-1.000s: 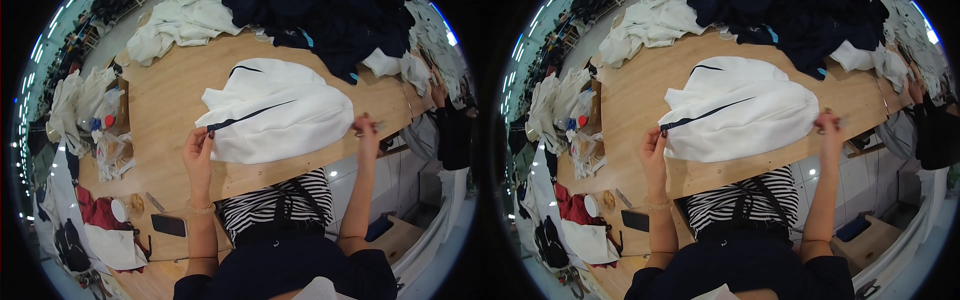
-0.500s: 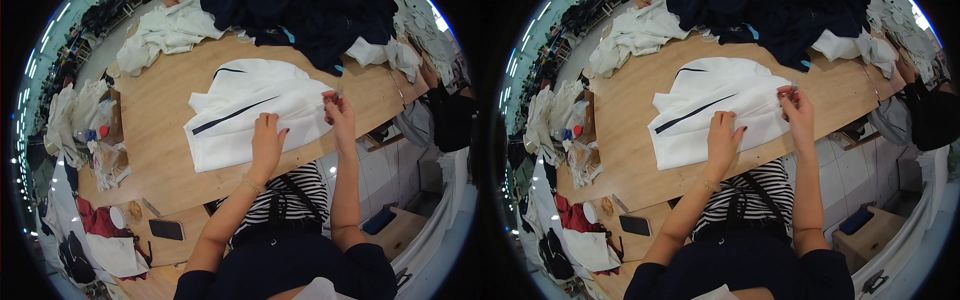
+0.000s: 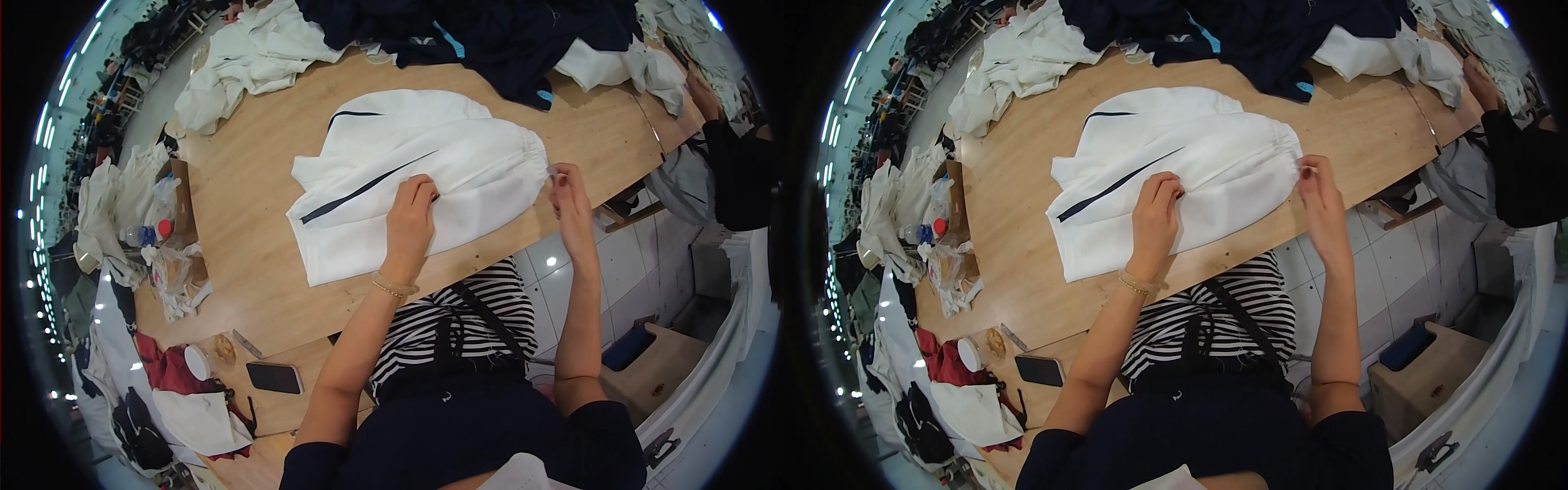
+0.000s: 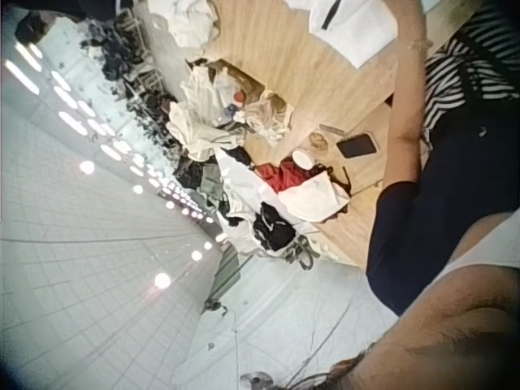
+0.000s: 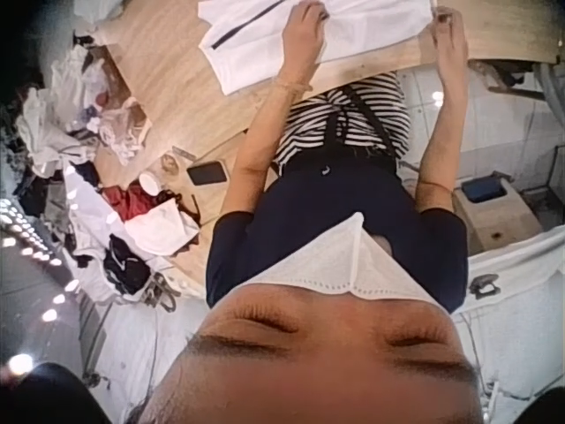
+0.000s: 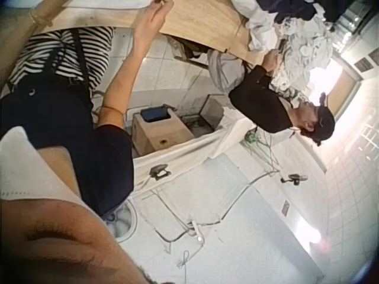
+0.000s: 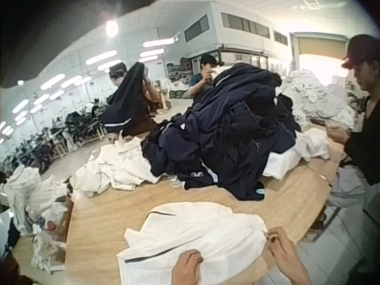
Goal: Trimming loose threads from white shorts using small scissors at a garment manufacturing facility.
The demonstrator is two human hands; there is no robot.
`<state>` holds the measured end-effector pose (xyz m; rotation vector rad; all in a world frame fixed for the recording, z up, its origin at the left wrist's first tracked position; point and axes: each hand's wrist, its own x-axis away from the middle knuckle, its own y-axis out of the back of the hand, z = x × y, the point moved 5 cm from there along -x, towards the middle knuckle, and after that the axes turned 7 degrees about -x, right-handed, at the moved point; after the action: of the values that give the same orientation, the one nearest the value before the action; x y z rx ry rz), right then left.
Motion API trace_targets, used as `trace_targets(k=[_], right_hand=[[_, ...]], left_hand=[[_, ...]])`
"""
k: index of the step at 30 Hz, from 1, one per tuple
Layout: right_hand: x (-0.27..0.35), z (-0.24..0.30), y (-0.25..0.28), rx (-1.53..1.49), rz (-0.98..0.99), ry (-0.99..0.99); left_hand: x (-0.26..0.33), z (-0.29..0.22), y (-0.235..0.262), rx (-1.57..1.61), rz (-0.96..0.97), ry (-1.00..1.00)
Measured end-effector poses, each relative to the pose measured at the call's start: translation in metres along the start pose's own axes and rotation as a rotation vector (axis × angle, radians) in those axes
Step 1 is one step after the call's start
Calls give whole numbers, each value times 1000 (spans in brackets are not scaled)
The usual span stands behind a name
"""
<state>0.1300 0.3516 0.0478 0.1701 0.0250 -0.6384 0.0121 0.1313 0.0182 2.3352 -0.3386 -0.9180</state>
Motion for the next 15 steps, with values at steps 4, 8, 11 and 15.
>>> trace_targets(k=[4, 8, 11, 15], right_hand=[[-6, 8, -51, 44, 221, 147], [-12, 33, -77, 418, 325, 476], [-13, 37, -90, 633, 327, 579], [-12, 37, -102, 707, 374, 644]], left_hand=[[-1, 5, 1, 73, 50, 71], [0, 11, 0, 80, 86, 130], [-2, 8, -1, 52, 97, 129], [-4, 6, 1, 15, 85, 112]])
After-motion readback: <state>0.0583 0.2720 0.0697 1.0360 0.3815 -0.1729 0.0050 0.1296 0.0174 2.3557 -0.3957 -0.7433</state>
